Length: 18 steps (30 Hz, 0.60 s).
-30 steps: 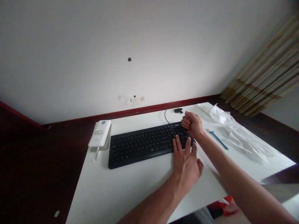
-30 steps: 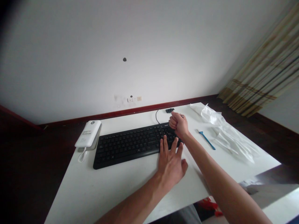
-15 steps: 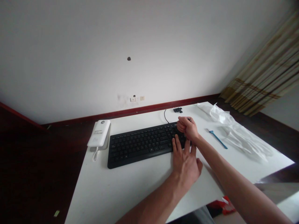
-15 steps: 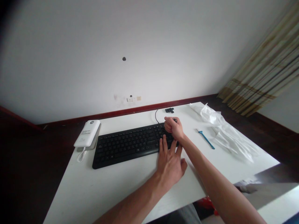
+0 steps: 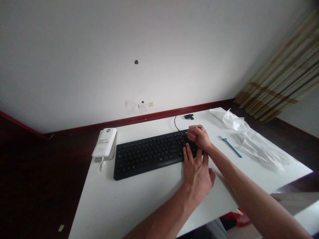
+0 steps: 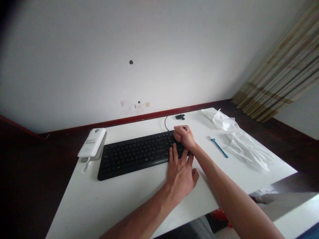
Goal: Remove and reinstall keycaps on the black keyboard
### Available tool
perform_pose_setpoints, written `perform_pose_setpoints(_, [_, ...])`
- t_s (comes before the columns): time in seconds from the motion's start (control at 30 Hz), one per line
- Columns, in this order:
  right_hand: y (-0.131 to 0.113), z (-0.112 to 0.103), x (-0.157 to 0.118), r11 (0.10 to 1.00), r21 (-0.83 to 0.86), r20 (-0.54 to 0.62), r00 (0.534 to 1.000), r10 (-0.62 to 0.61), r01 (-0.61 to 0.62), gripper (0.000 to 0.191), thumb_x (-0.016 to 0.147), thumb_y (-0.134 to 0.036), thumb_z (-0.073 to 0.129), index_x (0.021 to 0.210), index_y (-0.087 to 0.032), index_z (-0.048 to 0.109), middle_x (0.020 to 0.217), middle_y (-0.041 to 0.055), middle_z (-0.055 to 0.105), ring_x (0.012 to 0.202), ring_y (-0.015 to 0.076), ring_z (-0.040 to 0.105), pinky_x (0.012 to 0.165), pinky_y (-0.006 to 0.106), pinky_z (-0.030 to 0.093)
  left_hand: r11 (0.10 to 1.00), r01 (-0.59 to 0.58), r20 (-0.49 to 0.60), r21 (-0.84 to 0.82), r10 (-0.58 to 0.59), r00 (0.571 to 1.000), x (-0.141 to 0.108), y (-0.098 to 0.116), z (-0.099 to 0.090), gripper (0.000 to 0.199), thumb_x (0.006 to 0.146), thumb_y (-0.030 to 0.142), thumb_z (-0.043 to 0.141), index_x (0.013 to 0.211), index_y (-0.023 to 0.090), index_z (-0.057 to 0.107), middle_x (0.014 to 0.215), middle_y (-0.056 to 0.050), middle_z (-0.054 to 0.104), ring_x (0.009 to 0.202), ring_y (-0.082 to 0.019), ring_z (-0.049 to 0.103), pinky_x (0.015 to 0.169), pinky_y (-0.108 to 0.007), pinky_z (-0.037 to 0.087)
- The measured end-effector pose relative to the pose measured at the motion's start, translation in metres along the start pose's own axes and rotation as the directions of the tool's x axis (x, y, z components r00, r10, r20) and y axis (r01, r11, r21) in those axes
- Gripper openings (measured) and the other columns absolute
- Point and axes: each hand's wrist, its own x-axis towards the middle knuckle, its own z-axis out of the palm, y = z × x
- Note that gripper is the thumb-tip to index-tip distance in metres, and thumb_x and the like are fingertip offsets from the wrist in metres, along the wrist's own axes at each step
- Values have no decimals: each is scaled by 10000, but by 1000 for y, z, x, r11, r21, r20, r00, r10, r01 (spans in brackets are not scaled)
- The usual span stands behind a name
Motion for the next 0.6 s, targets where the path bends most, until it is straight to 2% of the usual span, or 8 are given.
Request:
perform_pose_setpoints(0.43, [7,-5,1,1000,-17,29,999,-21,22,483,863,-329,663,527,-238,329,460,-87,234,409,63,179,412,268,117,1000,-1,14,6,1,1000,0,1,2,680,969,471,522,1567,154,462,1643,-104,413,1562,-450,234,1282,-628,257])
perform_pose_setpoints(0.6, [9,-7,0,998,-64,62,998,8,-4,493,859,-330,674,520,-232,330,467,-81,247,418,61,198,414,262,127,1000,0,13,26,0,1000,-1,1,1,693,966,479,526,1578,162,448,1637,-100,415,1560,-442,239,1295,-606,235])
